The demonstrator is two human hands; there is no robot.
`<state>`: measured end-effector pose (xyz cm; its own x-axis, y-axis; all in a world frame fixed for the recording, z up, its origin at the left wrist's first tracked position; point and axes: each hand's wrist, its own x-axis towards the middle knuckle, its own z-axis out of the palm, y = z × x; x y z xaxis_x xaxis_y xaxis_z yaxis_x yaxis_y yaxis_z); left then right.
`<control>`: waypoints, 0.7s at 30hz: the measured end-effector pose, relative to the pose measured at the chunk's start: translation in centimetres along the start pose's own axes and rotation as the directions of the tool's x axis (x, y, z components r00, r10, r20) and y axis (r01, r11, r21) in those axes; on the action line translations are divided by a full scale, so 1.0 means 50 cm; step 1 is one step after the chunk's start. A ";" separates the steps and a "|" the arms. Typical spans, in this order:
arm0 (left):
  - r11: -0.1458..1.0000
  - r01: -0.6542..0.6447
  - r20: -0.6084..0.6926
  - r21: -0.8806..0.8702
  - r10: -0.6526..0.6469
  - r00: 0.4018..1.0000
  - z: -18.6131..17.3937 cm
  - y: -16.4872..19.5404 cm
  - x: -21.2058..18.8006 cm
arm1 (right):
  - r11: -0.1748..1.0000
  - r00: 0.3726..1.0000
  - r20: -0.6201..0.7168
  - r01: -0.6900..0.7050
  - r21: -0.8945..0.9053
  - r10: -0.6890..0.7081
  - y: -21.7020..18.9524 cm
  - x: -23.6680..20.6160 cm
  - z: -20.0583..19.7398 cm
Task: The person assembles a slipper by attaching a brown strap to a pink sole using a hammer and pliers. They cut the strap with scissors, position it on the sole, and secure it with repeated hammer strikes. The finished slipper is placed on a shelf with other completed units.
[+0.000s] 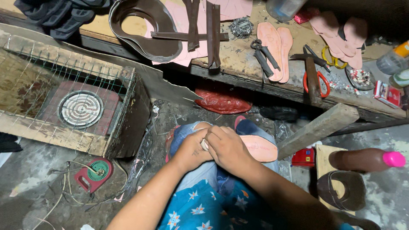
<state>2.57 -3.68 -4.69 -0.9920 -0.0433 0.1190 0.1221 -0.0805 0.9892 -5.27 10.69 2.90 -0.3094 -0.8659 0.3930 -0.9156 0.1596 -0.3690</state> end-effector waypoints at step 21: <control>0.996 -0.036 0.016 0.076 0.035 0.999 -0.009 0.024 0.003 | 0.998 0.995 -0.078 -0.057 0.035 0.060 -0.001 -0.001 0.005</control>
<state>2.61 -4.24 -3.50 -0.9874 -0.0298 0.1551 0.1553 -0.0029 0.9879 -5.15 10.62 2.69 -0.3826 -0.8154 0.4344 -0.8867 0.1921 -0.4205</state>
